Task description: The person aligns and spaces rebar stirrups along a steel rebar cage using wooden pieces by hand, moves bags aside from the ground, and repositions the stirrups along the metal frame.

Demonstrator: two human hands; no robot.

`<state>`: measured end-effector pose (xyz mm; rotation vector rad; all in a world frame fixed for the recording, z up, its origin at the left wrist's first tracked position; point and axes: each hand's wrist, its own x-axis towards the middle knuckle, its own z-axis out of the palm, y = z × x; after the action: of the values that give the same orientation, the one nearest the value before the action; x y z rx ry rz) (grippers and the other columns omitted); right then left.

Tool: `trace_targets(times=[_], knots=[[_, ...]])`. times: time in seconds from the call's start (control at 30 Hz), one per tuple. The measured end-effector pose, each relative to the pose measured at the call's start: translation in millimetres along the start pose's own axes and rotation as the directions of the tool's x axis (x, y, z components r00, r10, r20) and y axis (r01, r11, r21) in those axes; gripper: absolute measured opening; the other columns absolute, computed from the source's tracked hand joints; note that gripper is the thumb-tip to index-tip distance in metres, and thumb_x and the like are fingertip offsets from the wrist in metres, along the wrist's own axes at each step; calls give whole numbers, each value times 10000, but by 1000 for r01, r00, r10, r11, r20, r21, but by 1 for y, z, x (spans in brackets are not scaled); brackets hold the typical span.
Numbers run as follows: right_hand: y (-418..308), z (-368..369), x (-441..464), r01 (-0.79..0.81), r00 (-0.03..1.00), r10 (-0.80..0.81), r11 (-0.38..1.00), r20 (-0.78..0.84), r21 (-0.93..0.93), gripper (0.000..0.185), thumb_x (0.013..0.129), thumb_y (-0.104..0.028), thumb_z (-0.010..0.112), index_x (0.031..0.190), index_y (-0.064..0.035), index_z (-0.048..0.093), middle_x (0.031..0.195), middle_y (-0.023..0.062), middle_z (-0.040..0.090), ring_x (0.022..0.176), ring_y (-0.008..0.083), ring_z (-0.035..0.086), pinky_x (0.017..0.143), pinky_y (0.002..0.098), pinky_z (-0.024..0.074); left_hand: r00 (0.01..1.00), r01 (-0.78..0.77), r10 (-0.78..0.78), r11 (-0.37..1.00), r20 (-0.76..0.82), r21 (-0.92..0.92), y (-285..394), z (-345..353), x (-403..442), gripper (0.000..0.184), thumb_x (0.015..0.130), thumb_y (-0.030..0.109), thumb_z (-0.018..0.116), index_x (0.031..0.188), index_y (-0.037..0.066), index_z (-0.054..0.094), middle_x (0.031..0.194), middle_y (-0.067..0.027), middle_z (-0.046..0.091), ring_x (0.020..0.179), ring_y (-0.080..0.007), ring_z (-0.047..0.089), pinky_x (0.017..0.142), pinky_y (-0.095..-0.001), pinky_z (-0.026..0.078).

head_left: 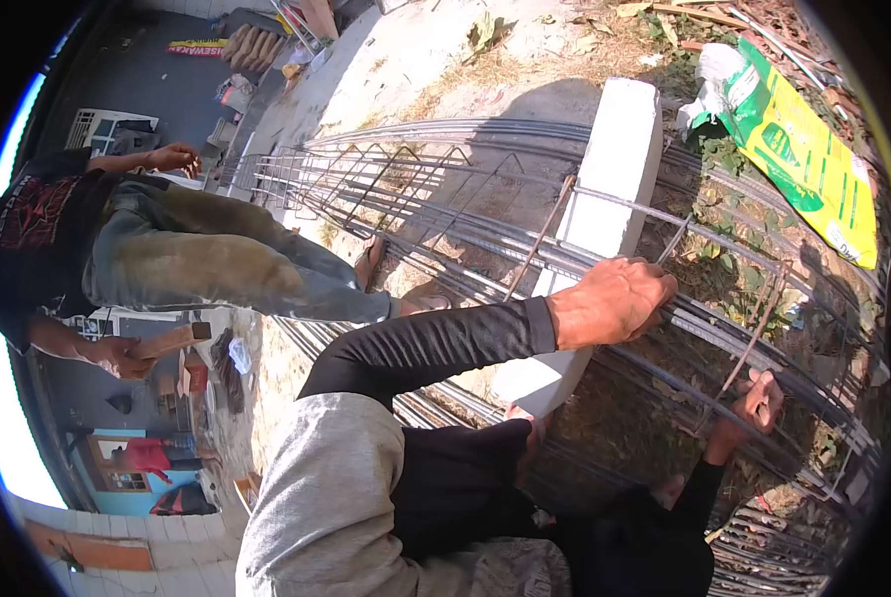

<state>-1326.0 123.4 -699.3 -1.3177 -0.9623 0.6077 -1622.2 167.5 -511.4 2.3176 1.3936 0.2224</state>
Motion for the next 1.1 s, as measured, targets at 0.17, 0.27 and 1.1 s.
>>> trace_targets(times=[0.17, 0.27, 1.1], knots=[[-5, -7, -2, 14, 995, -14, 1000, 95, 2, 266, 1103, -233, 605, 1082, 22, 677, 932, 67, 707, 736, 111, 605, 719, 292, 485, 1000, 10, -10, 1000, 3, -27, -1, 5, -1, 194, 854, 92, 735, 993, 20, 620, 971, -193, 670, 960, -428, 681, 804, -499, 553], [13, -30, -7, -81, 964, 93, 995, 249, -60, 259, 1111, -225, 586, 1147, 18, 670, 933, 46, 695, 779, 100, 609, 735, 277, 479, 1000, 5, -5, 1000, 0, 0, -1, 3, 1, 200, 834, 69, 727, 997, 22, 620, 977, -187, 674, 965, -414, 687, 799, -500, 552], [-24, -51, -67, -689, 702, 651, 723, 289, 48, 208, 1099, -321, 610, 1123, -118, 651, 874, -64, 603, 749, 35, 588, 628, 219, 451, 993, -58, 65, 996, -97, 67, -28, 37, -1, 201, 894, 209, 738, 953, 58, 620, 914, -145, 671, 955, -341, 673, 853, -469, 506]])
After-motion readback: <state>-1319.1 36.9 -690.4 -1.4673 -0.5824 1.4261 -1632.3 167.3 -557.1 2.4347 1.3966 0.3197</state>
